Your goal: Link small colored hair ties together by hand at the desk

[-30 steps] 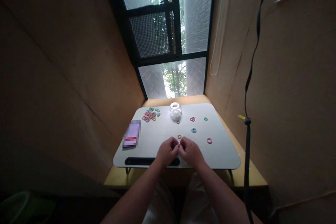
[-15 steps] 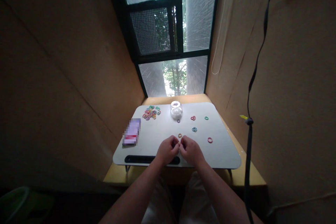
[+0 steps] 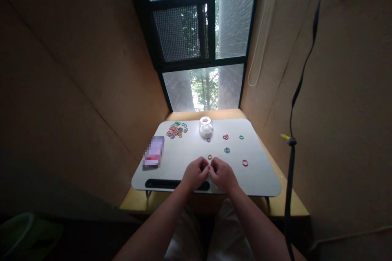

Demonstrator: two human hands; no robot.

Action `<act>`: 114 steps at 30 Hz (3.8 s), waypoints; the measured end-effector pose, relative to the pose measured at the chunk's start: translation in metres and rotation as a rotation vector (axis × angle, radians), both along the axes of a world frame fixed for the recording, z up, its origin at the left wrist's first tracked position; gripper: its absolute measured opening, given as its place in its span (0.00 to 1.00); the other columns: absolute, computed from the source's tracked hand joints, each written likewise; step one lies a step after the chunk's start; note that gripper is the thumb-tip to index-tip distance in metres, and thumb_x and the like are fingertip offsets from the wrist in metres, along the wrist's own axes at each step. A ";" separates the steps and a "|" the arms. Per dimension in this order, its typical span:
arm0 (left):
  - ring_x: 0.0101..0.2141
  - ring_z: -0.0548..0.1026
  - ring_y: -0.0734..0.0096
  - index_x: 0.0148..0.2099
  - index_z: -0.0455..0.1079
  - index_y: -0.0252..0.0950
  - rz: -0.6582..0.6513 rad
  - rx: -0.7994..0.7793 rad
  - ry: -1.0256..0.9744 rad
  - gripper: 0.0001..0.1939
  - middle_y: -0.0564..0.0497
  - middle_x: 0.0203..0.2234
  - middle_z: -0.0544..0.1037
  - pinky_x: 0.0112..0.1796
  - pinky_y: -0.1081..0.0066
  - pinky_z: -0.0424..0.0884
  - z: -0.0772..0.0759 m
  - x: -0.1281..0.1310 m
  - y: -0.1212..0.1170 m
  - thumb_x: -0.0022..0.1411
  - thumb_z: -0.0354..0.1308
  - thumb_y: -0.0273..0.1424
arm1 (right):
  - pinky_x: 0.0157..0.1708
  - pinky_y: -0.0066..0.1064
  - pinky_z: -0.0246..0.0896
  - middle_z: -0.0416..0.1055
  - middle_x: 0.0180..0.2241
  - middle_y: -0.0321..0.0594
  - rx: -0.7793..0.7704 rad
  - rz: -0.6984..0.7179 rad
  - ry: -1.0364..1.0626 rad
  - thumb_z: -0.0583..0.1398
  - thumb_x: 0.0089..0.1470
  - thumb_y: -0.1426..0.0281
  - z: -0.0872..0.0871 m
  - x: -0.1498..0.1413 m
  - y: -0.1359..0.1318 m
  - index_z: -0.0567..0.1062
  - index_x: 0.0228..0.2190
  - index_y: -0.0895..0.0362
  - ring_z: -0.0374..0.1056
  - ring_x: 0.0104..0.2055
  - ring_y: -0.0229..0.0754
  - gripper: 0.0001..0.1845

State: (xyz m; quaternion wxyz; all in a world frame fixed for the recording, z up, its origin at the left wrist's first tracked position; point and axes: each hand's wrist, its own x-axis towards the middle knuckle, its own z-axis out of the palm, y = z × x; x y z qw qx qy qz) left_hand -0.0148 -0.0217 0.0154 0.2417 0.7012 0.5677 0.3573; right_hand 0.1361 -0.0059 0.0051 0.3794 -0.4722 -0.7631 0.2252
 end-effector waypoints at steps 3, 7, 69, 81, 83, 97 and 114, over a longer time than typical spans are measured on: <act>0.26 0.67 0.75 0.34 0.68 0.37 0.007 0.003 0.013 0.03 0.56 0.24 0.72 0.29 0.74 0.60 0.000 0.000 0.000 0.57 0.54 0.29 | 0.25 0.27 0.49 0.62 0.20 0.31 0.002 0.003 -0.008 0.54 0.52 0.70 -0.001 0.000 0.001 0.63 0.23 0.54 0.57 0.23 0.36 0.07; 0.26 0.67 0.75 0.34 0.68 0.37 0.007 0.009 0.014 0.03 0.55 0.25 0.73 0.29 0.74 0.60 -0.001 0.000 0.000 0.58 0.54 0.30 | 0.26 0.27 0.49 0.63 0.21 0.31 0.014 -0.004 -0.020 0.54 0.52 0.70 -0.003 0.000 0.002 0.63 0.24 0.54 0.58 0.23 0.36 0.06; 0.30 0.67 0.71 0.33 0.64 0.37 0.090 0.049 0.084 0.02 0.53 0.27 0.71 0.32 0.72 0.59 -0.008 0.013 -0.014 0.59 0.52 0.27 | 0.29 0.28 0.51 0.65 0.23 0.34 0.023 -0.012 -0.014 0.52 0.51 0.72 -0.003 0.001 0.000 0.64 0.24 0.55 0.61 0.27 0.37 0.05; 0.30 0.67 0.72 0.33 0.64 0.37 0.084 0.056 0.106 0.01 0.53 0.27 0.71 0.32 0.73 0.58 -0.007 0.013 -0.017 0.59 0.53 0.27 | 0.30 0.28 0.53 0.66 0.24 0.34 0.034 -0.011 -0.034 0.52 0.51 0.72 -0.004 0.002 0.000 0.65 0.26 0.55 0.62 0.28 0.38 0.04; 0.29 0.66 0.72 0.33 0.64 0.37 0.081 0.059 0.103 0.02 0.53 0.27 0.71 0.32 0.73 0.58 -0.007 0.012 -0.018 0.59 0.53 0.28 | 0.30 0.28 0.53 0.66 0.24 0.34 0.035 -0.014 -0.036 0.52 0.51 0.72 -0.004 0.002 -0.001 0.65 0.26 0.55 0.62 0.27 0.38 0.05; 0.30 0.67 0.71 0.34 0.65 0.37 0.063 0.059 0.096 0.02 0.52 0.28 0.71 0.33 0.72 0.59 -0.007 0.010 -0.017 0.60 0.52 0.29 | 0.28 0.27 0.52 0.65 0.22 0.33 0.029 0.002 -0.013 0.53 0.51 0.72 -0.008 0.002 0.000 0.66 0.25 0.54 0.61 0.26 0.37 0.05; 0.29 0.67 0.71 0.34 0.66 0.37 0.059 0.048 0.072 0.03 0.52 0.27 0.72 0.31 0.71 0.59 -0.004 0.007 -0.017 0.60 0.53 0.30 | 0.28 0.28 0.54 0.67 0.23 0.34 0.004 -0.002 -0.041 0.53 0.52 0.71 -0.006 0.000 0.001 0.67 0.26 0.54 0.62 0.27 0.38 0.05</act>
